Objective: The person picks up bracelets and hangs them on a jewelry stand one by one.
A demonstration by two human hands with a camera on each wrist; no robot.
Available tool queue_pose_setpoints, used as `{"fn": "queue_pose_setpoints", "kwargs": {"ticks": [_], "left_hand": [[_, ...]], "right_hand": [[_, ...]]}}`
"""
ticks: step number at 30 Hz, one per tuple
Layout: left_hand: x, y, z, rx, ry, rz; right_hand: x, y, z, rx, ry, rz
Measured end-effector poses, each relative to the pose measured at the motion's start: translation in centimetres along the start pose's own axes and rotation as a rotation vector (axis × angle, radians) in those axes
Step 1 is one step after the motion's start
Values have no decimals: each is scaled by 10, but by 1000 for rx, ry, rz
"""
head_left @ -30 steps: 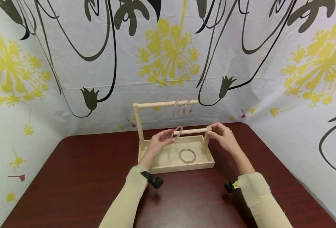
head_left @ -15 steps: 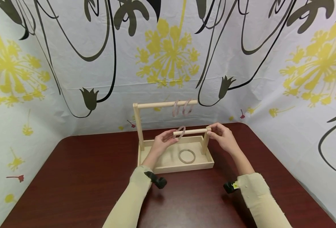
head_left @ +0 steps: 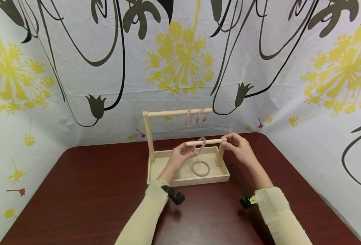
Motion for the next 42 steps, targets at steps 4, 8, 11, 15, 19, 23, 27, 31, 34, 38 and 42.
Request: {"fn": "queue_pose_setpoints", "kwargs": {"ticks": [4,8,11,15,19,23,27,31,34,38,42], "left_hand": [[0,5,2,-11,-9,14],[0,9,4,-34,-26,40],[0,11,5,-43,-29,65],[0,12,6,-65,-14,85],[1,11,6,-70,23,77],[2,10,7,-74,45,74],[2,9,9,-79,43,75],[1,8,11,-65,41,72],[-1,7,12,-55,36,68],[-2,6,14,-39,33,69],[-3,5,18,-42,26,74]], "right_hand": [[0,0,0,0,1,2],[0,1,0,1,0,1],[1,1,0,0,-1,1],[1,2,-1,-1,-1,6],[1,1,-2,-2,1,5],[2,1,-2,3,-2,1],[1,0,-2,10,1,-1],[1,0,-3,2,7,0],[1,0,-3,-3,5,0],[0,0,-3,0,-1,0],[0,0,-3,2,-2,0]]}}
Point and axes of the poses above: each hand's wrist, its own x-axis towards the middle knuckle, its own y-axis out of the palm, z = x × y, the point moved 7 cm from there along x, towards the middle knuckle, and after that the axes turned 2 degrees about -z, right-handed, at the moved point
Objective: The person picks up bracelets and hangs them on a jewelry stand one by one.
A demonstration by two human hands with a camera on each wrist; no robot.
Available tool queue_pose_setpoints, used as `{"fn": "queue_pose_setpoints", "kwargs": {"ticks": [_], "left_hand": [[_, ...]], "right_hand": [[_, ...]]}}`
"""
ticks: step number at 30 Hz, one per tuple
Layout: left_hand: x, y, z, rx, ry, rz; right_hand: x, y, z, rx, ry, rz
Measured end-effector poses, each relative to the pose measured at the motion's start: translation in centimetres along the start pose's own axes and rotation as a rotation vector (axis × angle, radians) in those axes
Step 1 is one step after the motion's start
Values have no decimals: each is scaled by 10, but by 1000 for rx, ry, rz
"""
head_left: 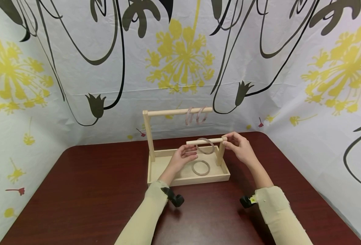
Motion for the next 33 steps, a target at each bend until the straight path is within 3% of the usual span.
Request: {"fn": "queue_pose_setpoints", "kwargs": {"ticks": [12,18,33], "left_hand": [[0,1,4,18,4,24],[-1,2,6,42,-31,35],[-3,5,12,211,-61,36]], "right_hand": [[0,-1,1,0,-7,-6],[0,0,-1,5,-4,-4],[0,0,0,8,-4,-2]]}}
Point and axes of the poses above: each hand's wrist, its own x-axis towards the middle knuckle, its own y-axis out of the palm, z = x × y, the point moved 7 cm from there along x, towards the middle knuckle, and after that the axes turned 2 degrees about -z, right-handed, at the moved point
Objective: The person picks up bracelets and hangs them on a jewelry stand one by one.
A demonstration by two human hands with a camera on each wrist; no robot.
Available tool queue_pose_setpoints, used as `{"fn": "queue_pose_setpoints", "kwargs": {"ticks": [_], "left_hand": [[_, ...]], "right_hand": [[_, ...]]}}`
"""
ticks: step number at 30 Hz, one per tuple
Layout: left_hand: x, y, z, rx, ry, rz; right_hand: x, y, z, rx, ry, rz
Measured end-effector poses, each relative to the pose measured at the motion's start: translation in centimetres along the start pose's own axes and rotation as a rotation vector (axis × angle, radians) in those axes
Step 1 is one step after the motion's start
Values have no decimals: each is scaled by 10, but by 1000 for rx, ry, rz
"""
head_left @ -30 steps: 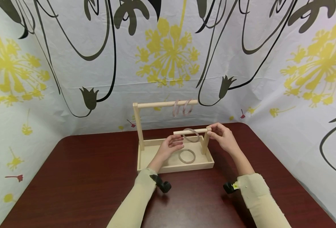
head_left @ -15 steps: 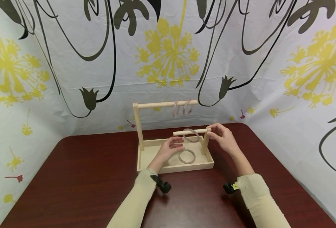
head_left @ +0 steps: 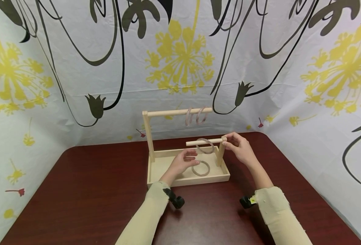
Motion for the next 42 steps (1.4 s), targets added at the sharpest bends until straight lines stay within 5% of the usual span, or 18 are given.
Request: {"fn": "queue_pose_setpoints", "kwargs": {"ticks": [7,26,42], "left_hand": [[1,2,6,89,-42,6],[-4,15,1,653,40,83],[-6,15,-3,714,58,65]], "right_hand": [[0,0,0,2,6,3],[-2,0,1,-17,6,0],[-2,0,-1,-31,7,5]]}}
Point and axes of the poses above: each hand's wrist, its own x-axis towards the middle knuckle, its own y-axis out of the palm, z = x × y, the point moved 7 cm from there along x, towards the middle knuckle, and after that the axes turned 2 degrees about -z, right-handed, at the moved point
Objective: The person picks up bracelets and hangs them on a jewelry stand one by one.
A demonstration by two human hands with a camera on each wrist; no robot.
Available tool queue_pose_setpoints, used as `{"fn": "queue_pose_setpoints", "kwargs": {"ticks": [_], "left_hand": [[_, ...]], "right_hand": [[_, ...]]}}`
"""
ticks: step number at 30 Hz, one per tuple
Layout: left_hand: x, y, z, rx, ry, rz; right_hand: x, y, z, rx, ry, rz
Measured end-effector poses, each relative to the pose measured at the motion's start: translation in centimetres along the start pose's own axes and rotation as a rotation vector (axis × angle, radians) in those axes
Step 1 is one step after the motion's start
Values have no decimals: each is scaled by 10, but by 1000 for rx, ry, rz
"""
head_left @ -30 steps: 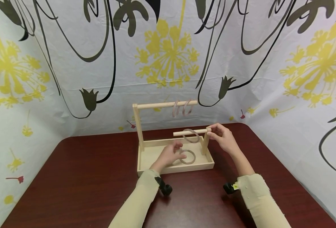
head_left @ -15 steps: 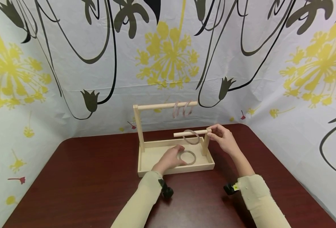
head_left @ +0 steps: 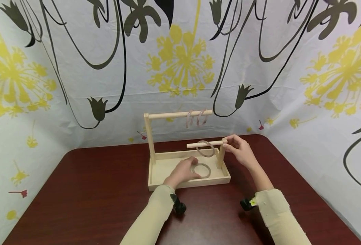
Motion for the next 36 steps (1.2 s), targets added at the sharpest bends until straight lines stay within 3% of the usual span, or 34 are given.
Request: {"fn": "queue_pose_setpoints", "kwargs": {"ticks": [5,14,24,36], "left_hand": [[-1,-1,2,-21,-8,-12],[-9,-11,13,-185,-74,-37],[-13,-27,27,-334,-120,-69],[-18,-48,47,-455,-219,-112]], "right_hand": [[-1,0,-2,-7,-6,-2],[-2,0,1,0,-7,-4],[0,1,1,62,-27,-9],[0,1,1,32,-22,-4]]}}
Point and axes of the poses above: each hand's wrist, its own x-axis towards the middle knuckle, its own y-axis out of the palm, z = x × y, the point moved 7 cm from there along x, towards the middle knuckle, and after that the axes turned 2 degrees about -z, right-handed, at the moved point
